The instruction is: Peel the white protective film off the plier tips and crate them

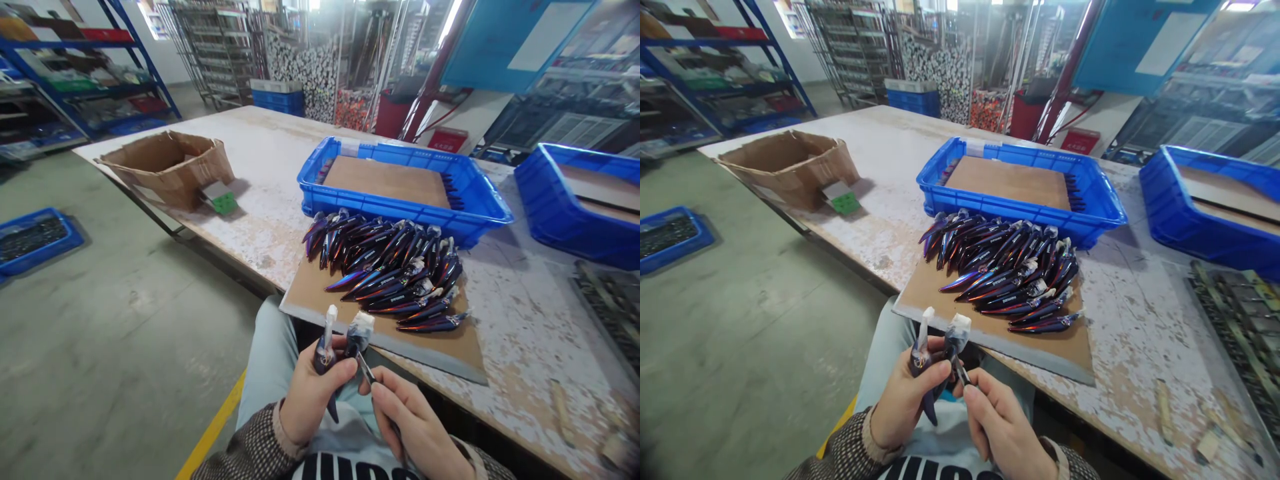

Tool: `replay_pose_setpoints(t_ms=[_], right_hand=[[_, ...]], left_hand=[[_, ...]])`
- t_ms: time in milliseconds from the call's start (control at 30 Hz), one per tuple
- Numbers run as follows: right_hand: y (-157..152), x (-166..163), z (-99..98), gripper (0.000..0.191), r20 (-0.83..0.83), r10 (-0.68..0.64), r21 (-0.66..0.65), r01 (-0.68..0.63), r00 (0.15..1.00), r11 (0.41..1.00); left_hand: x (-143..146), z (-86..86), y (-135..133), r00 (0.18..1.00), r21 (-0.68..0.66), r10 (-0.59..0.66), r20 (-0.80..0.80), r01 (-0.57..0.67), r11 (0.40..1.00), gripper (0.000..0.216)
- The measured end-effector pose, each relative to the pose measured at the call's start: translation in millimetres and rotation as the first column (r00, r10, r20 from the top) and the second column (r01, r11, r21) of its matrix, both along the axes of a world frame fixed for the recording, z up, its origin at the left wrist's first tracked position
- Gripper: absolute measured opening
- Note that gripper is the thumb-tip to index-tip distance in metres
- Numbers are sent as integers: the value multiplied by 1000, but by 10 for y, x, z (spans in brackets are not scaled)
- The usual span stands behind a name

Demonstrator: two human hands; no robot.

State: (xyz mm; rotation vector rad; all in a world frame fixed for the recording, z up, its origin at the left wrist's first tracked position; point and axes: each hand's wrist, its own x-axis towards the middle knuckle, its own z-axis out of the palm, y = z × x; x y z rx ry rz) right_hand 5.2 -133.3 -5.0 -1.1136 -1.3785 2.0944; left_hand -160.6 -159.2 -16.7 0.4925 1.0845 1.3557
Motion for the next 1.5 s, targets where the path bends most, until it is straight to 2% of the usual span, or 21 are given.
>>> replay_pose_setpoints(t_ms=[233, 500, 700, 933, 1100, 1233, 1400, 1500], right_hand=[[-112, 63, -97, 49, -49, -9, -1, 9, 999, 1000], [-275, 98, -143, 53, 29, -61, 88, 58, 998, 994], [-277, 111, -93, 53, 63, -59, 154, 49, 996, 987], [-223, 81, 8, 54, 132, -23, 243, -10, 991, 970], [-206, 37, 85, 56, 152, -51, 278, 7, 987, 961], [-168, 23, 80, 55, 143, -10, 203, -19, 990, 979], [-145, 26, 11, 58, 93, 68, 99, -77, 993, 992], [-144, 20, 7, 56, 81, 58, 95, -66, 995, 993]], left_hand=[[40, 38, -99, 987, 72, 64, -148, -54, 996, 34], [25, 27, -221, 971, 119, 65, -229, -38, 992, 31], [-2, 28, -276, 967, 167, 17, -254, 27, 986, 26], [-72, 63, -306, 957, 121, -23, -288, 60, 991, 29], [-93, 97, -315, 956, 131, -37, -291, 78, 988, 30], [-80, 38, -315, 967, 71, 9, -254, 9, 997, 40], [-44, -58, -277, 969, -22, 177, -171, -183, 983, 44], [-39, -63, -266, 972, -20, 186, -146, -191, 981, 45]])
